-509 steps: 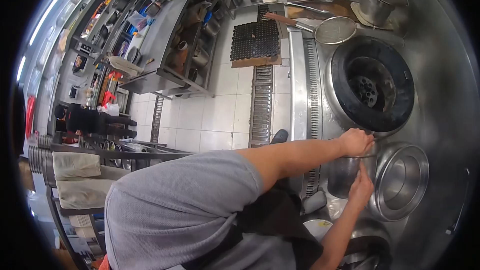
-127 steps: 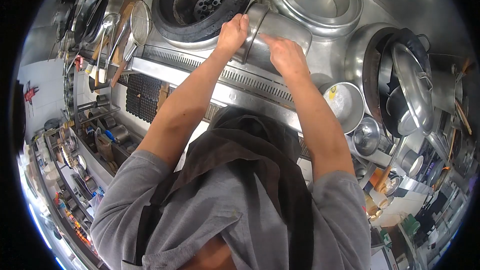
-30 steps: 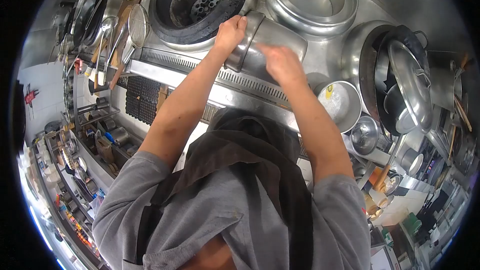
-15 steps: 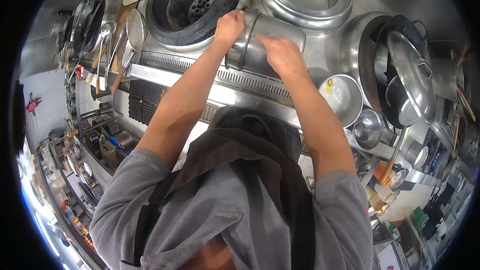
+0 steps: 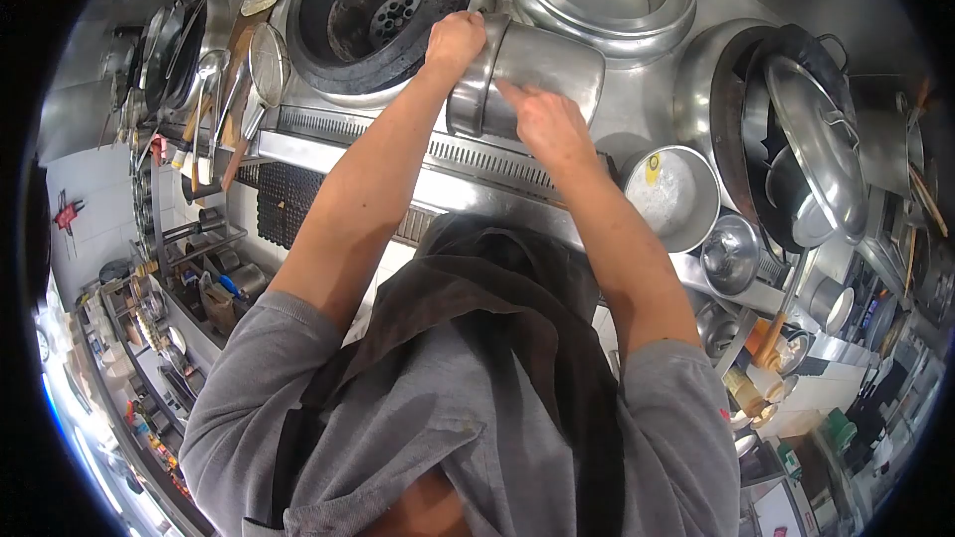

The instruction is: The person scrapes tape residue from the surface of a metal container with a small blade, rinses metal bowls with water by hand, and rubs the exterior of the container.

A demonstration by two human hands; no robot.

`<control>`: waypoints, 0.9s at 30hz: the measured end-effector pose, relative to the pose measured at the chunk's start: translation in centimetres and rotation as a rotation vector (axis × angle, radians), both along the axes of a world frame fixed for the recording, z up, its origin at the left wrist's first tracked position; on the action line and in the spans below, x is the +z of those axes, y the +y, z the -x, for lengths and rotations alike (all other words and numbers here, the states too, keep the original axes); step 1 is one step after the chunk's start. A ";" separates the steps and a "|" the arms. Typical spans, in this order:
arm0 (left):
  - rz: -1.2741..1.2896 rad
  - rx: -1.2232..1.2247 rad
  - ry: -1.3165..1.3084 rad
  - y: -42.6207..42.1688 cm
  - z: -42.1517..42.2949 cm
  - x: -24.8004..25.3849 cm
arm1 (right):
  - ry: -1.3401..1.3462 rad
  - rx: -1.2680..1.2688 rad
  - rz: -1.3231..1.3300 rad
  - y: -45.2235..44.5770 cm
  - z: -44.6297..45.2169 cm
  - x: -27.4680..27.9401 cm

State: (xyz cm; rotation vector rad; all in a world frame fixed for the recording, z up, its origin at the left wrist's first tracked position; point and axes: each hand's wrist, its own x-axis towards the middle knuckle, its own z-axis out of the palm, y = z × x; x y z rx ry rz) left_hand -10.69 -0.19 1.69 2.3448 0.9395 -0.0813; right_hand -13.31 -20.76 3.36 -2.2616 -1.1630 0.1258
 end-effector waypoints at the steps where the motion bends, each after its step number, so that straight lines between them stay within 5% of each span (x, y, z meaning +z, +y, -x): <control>1: -0.025 0.014 -0.009 0.0 -0.2 -0.4 | -0.006 -0.001 0.049 -0.1 0.5 -0.1; 9: -0.009 0.109 0.108 0.7 -2.2 -0.2 | 0.073 0.140 0.164 -1.8 2.6 -1.4; 11: 0.340 0.126 0.015 1.4 -1.9 0.5 | 0.056 0.104 0.034 -1.9 1.6 -0.7; 12: 0.397 0.191 -0.175 2.7 -2.2 -3.1 | 0.021 0.061 0.032 -1.8 1.2 -0.6; 15: 0.570 0.045 -0.304 2.6 2.1 -2.0 | 0.032 -0.004 0.053 -1.8 0.0 0.0; 19: 0.342 -0.123 -0.204 0.3 9.7 -1.4 | 0.059 -0.026 -0.012 -0.9 -1.3 -0.1; 20: 0.259 -0.110 -0.350 -0.6 10.7 -2.6 | 0.056 -0.033 0.004 -0.6 -1.5 0.2; 27: 0.092 0.085 -0.443 -1.8 7.7 -1.8 | 0.047 0.000 0.018 0.9 -0.6 0.6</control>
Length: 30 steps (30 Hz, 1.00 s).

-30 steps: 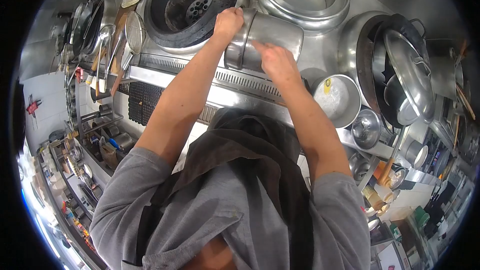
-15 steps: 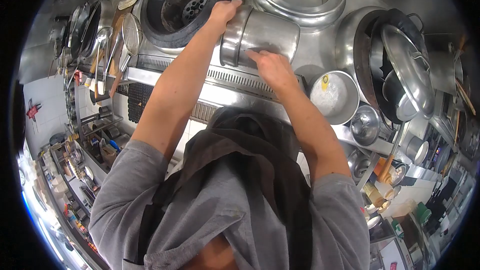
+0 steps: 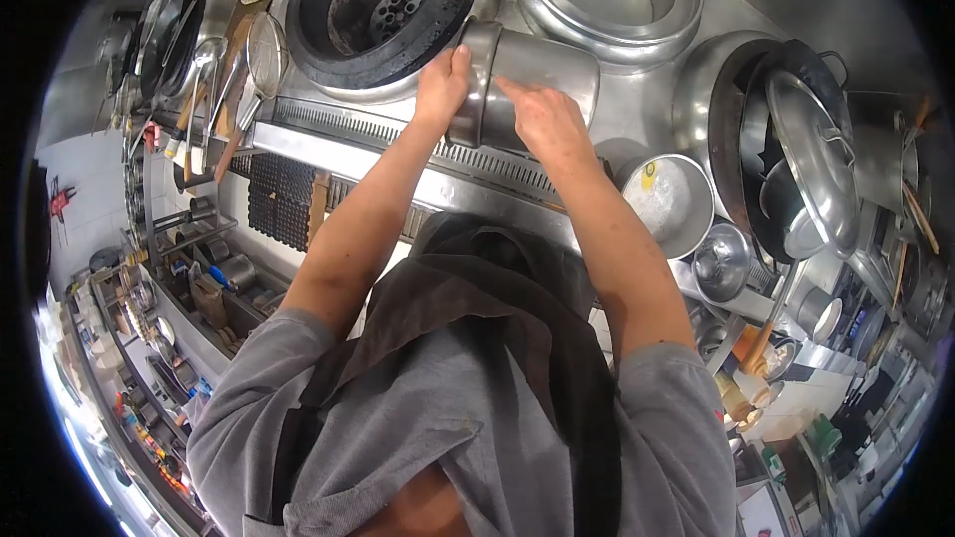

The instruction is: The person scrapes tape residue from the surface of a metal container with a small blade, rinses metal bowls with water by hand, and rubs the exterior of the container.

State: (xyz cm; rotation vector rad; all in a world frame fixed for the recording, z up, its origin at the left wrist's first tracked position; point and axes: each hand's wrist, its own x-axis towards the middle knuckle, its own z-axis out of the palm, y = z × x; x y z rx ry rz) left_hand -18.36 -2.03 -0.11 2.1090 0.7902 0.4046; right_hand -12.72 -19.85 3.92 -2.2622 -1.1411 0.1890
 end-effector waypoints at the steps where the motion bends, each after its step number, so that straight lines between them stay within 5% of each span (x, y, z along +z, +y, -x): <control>1: -0.027 0.003 0.041 0.0 -0.6 0.8 | 0.001 0.004 0.001 0.0 0.4 -0.2; 6: -0.017 -0.015 0.161 1.1 -2.7 1.4 | 0.033 0.068 0.186 -0.9 1.6 0.5; 30: -0.095 -0.041 0.209 1.6 -4.6 1.8 | -0.009 0.019 0.077 0.7 -2.9 0.7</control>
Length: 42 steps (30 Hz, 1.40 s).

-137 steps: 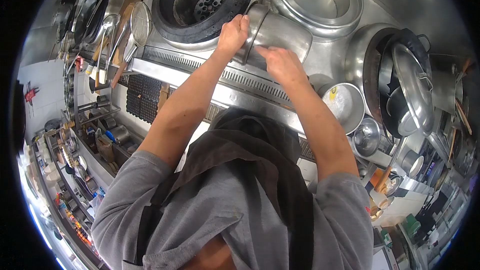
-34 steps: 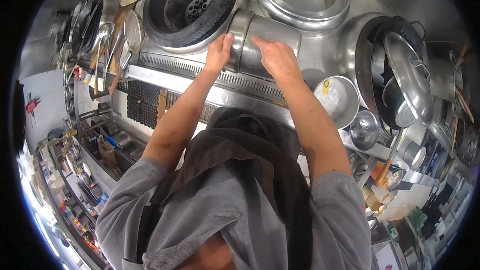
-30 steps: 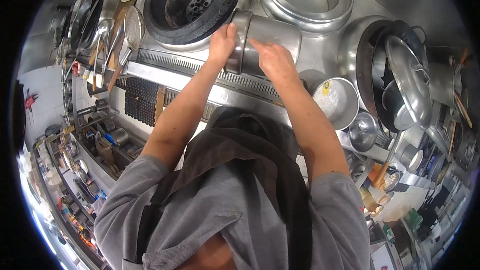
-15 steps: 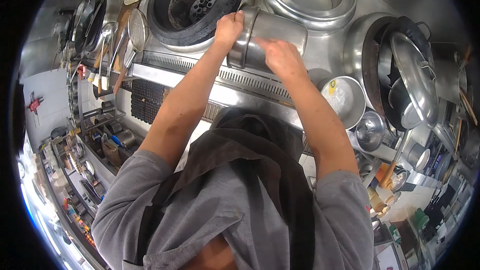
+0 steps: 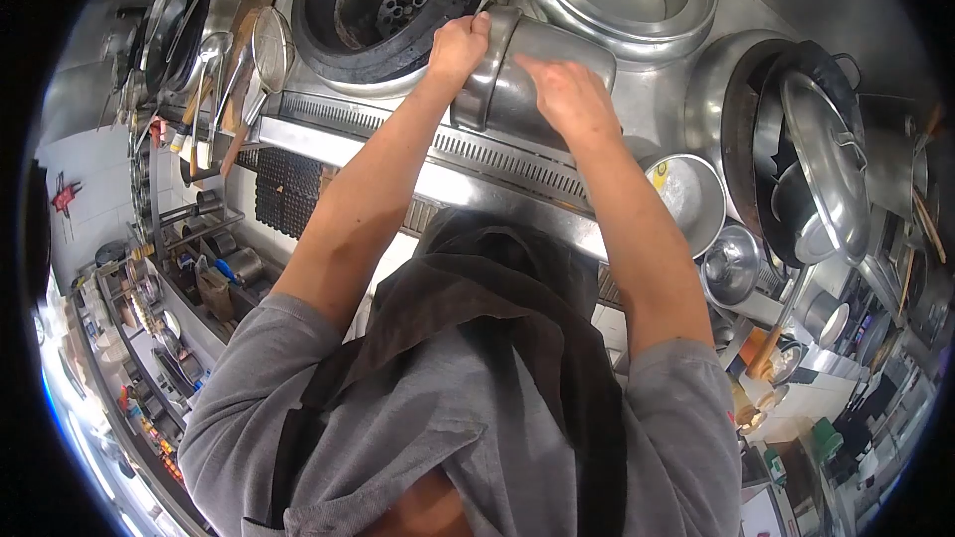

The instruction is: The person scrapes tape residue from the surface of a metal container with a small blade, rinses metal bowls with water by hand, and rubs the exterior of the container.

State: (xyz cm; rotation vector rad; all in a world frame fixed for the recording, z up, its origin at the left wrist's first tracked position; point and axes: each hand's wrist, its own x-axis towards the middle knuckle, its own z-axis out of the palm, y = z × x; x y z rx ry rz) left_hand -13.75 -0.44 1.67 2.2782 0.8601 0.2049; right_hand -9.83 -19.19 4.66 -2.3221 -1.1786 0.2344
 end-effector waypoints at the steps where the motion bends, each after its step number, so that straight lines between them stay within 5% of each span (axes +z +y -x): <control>1: 0.000 0.000 -0.005 0.0 0.1 0.0 | -0.022 -0.023 -0.021 0.3 -0.5 -0.2; 42: 0.003 0.009 -0.009 0.0 0.2 -0.1 | -0.006 0.051 0.029 -0.1 0.0 0.3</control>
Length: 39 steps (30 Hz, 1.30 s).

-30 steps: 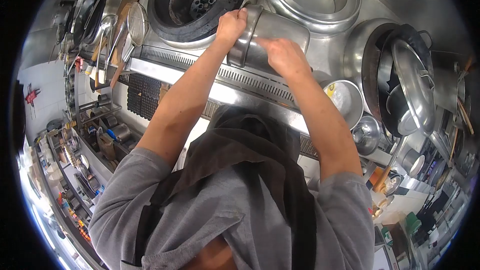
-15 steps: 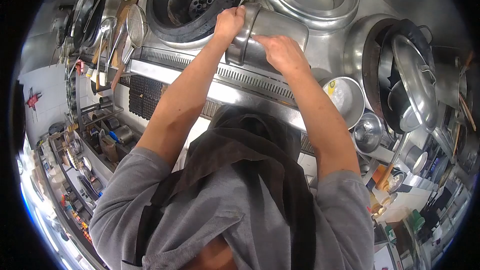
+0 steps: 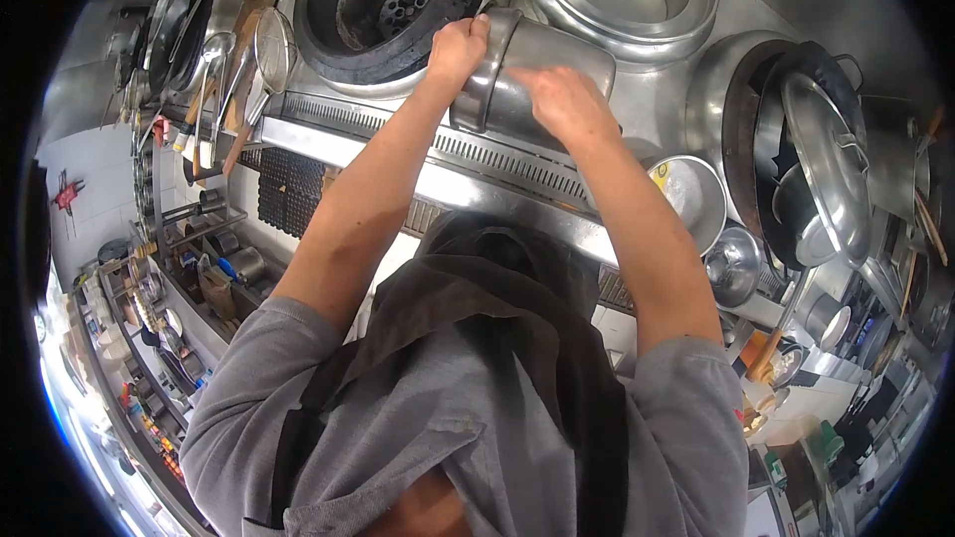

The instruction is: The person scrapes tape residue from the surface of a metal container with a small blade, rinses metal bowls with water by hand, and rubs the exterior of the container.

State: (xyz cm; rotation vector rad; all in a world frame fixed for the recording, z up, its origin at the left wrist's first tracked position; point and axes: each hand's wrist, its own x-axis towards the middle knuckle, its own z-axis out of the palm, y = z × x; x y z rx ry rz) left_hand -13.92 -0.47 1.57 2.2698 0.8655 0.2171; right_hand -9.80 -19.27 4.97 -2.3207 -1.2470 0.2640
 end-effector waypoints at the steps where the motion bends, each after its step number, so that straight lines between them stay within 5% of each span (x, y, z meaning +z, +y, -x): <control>1: -0.041 -0.003 -0.032 0.0 0.0 0.0 | 0.027 0.021 -0.003 -0.2 0.3 0.1; 39: -0.033 -0.015 -0.020 0.2 -0.4 -0.3 | 0.057 0.012 0.055 0.1 -0.5 0.4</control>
